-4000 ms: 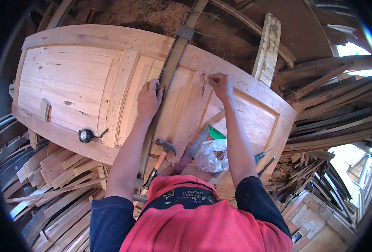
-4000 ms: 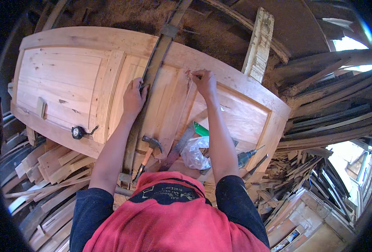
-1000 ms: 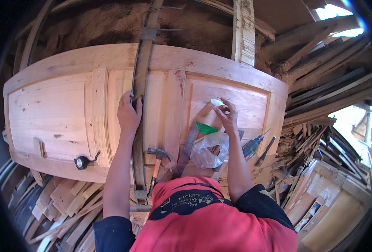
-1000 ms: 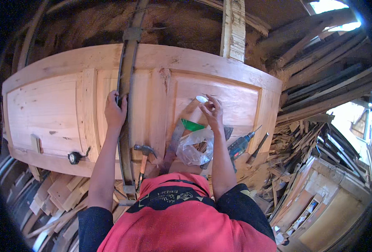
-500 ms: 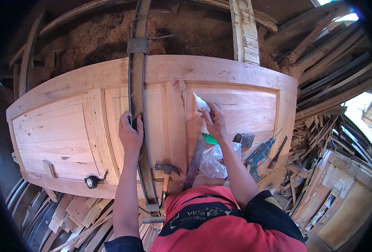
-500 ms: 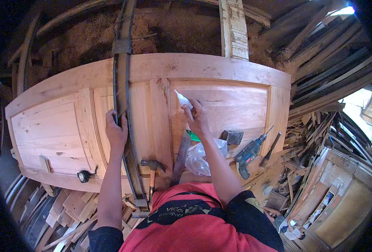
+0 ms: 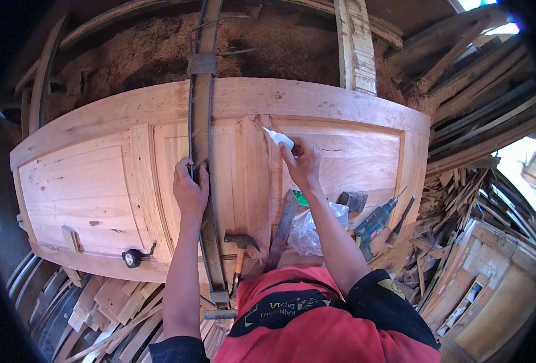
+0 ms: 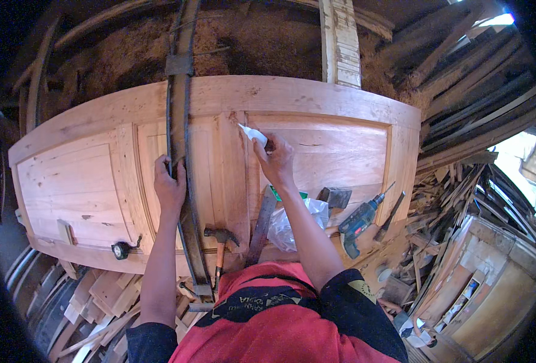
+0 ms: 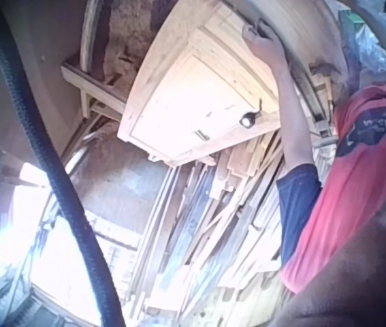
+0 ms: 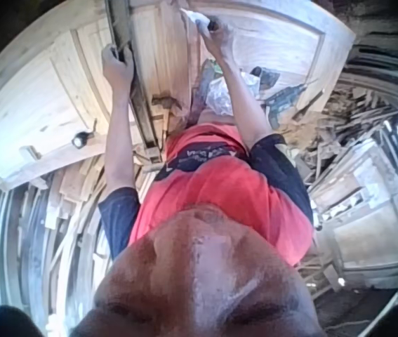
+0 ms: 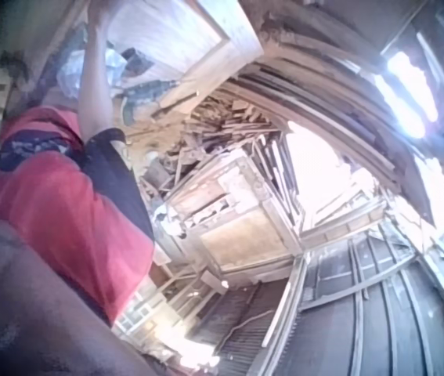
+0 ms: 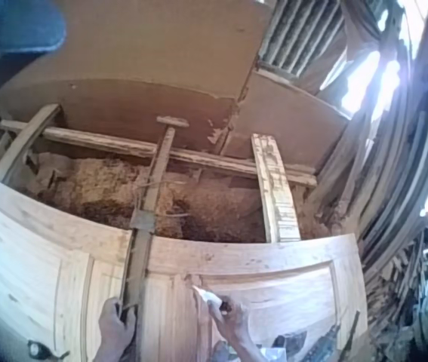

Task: The person applies glue from a small white tube to the surface of a wooden door panel and then uses a long metal bar clamp to secure the wooden pieces together.

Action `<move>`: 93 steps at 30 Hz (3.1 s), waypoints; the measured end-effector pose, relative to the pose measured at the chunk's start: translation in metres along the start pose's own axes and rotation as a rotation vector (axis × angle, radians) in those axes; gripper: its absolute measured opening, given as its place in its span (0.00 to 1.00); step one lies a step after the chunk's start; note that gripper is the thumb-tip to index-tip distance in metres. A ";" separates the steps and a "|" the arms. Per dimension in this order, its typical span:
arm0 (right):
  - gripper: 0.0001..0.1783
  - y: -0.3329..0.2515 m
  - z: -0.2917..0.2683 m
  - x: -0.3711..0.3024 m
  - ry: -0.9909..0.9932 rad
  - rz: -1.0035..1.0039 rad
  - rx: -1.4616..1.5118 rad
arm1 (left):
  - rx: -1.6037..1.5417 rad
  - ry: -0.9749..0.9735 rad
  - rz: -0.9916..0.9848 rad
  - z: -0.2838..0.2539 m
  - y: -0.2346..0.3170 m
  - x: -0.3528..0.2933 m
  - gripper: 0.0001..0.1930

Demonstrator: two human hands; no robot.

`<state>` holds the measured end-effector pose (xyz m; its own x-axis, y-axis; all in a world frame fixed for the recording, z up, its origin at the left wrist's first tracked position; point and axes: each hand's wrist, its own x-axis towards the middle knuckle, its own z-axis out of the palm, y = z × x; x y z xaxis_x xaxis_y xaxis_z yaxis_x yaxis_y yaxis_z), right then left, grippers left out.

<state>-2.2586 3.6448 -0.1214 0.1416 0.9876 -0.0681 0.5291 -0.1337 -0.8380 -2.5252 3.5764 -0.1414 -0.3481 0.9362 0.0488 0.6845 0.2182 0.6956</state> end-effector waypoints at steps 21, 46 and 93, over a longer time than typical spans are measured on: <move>0.13 -0.005 0.002 0.001 0.016 0.014 -0.077 | -0.008 0.001 0.011 -0.002 0.001 0.000 0.18; 0.14 0.006 0.004 -0.003 0.033 0.029 -0.045 | 0.000 -0.022 -0.025 -0.002 0.001 -0.001 0.18; 0.20 -0.039 -0.173 -0.286 -0.056 -0.183 0.181 | -0.790 -0.787 0.254 -0.044 0.237 -0.211 0.21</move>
<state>-2.1748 3.3532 0.0241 0.0078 0.9976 0.0681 0.3825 0.0600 -0.9220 -2.3181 3.4185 0.0450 0.4308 0.9023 -0.0162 -0.0137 0.0245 0.9996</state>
